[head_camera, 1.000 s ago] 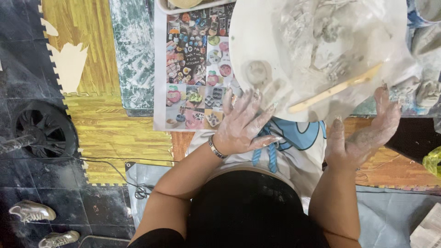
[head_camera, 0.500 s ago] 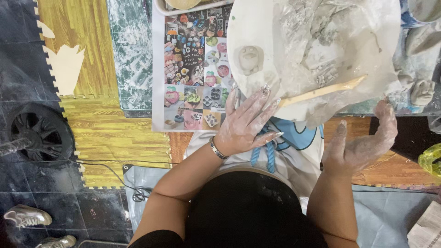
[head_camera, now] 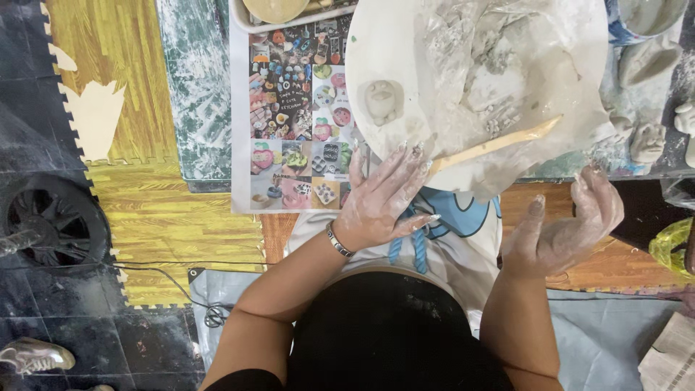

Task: The person shapes small pieces of clay into rounded forms using their hands. They repeatedly roll the clay between their palms and occasionally use a wooden stick to refine the shape. The person works at a table with a white rotating board, surrounded by other clay pieces and tools.

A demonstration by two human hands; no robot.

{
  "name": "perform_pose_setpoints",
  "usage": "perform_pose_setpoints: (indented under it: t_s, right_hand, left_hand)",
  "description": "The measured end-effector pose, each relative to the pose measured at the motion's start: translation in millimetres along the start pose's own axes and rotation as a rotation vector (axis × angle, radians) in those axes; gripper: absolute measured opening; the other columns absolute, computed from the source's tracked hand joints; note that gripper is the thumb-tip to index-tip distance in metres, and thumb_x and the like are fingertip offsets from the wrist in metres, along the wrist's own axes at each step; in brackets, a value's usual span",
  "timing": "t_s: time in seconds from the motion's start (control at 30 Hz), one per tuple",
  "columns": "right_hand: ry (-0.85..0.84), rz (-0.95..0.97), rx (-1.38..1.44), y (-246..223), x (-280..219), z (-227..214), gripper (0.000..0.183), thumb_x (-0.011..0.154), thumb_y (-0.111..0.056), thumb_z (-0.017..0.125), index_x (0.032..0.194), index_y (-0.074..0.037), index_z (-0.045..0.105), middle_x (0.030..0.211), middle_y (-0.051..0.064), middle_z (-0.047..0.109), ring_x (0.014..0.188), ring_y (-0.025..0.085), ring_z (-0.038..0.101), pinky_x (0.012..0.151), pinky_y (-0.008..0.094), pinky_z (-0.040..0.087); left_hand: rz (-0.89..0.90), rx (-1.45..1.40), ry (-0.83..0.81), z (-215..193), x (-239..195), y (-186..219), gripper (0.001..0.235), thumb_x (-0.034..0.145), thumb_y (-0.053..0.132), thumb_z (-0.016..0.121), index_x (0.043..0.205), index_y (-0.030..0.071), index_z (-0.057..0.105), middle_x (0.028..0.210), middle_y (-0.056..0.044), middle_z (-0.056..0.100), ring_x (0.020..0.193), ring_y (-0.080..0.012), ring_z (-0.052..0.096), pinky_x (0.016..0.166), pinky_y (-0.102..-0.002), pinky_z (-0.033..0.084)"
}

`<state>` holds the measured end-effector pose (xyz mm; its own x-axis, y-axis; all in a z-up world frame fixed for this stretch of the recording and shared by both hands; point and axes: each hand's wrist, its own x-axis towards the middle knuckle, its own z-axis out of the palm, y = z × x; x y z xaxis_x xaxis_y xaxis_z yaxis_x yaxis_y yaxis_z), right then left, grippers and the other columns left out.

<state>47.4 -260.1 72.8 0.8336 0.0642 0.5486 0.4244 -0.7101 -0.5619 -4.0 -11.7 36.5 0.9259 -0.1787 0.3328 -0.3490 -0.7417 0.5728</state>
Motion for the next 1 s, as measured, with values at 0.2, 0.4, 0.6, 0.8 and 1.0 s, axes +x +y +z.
perform_pose_setpoints:
  t_s: [0.2, 0.4, 0.6, 0.8, 1.0]
  right_hand:
    - [-0.111, -0.082, -0.102, -12, 13, -4, 0.032, 0.108, -0.032, 0.063, 0.115, -0.002, 0.071, 0.133, 0.009, 0.058, 0.135, 0.037, 0.046, 0.121, 0.053, 0.040]
    - [-0.173, -0.182, -0.124, -14, 18, -1, 0.038, 0.107, -0.047, 0.071, 0.108, -0.008, 0.073, 0.132, 0.004, 0.064, 0.138, 0.034, 0.050, 0.119, 0.047, 0.043]
    - [-0.222, -0.181, -0.179, -16, 17, 1, 0.041, 0.105, -0.051, 0.069, 0.107, -0.011, 0.073, 0.129, 0.004, 0.071, 0.136, 0.033, 0.058, 0.115, 0.046, 0.037]
    - [-0.223, -0.141, -0.129, -23, 19, 3, 0.044, 0.106, -0.053, 0.068, 0.110, -0.010, 0.077, 0.126, 0.004, 0.069, 0.134, 0.032, 0.058, 0.114, 0.045, 0.037]
    - [-0.163, -0.060, -0.043, -29, 17, 6, 0.054, 0.106, -0.048, 0.050, 0.128, 0.000, 0.062, 0.128, 0.013, 0.068, 0.130, 0.033, 0.057, 0.107, 0.046, 0.035]
  left_hand:
    - [0.043, -0.044, -0.033, 10, -13, -1, 0.072, 0.101, 0.058, 0.062, 0.153, 0.011, 0.048, 0.151, -0.012, 0.057, 0.148, -0.0311, 0.045, 0.123, -0.065, -0.001]
    - [0.046, -0.032, 0.404, 18, -8, -25, 0.075, 0.106, 0.060, 0.049, 0.164, 0.019, 0.027, 0.164, -0.010, 0.037, 0.153, -0.0301, 0.033, 0.135, -0.055, 0.000]
    - [-0.187, -0.095, 0.207, -13, -11, -42, 0.085, 0.108, 0.058, 0.049, 0.163, 0.000, 0.021, 0.163, -0.027, 0.041, 0.153, -0.0349, 0.048, 0.131, -0.055, 0.009]
    - [-0.177, -0.021, 0.167, -9, -15, -25, 0.087, 0.105, 0.060, 0.049, 0.162, 0.000, 0.021, 0.159, -0.028, 0.044, 0.151, -0.0387, 0.046, 0.131, -0.057, 0.015]
    - [-0.095, -0.024, 0.448, -1, -23, -24, 0.075, 0.103, 0.057, 0.038, 0.159, 0.007, 0.032, 0.149, -0.014, 0.061, 0.151, -0.0278, 0.050, 0.132, -0.058, 0.017]
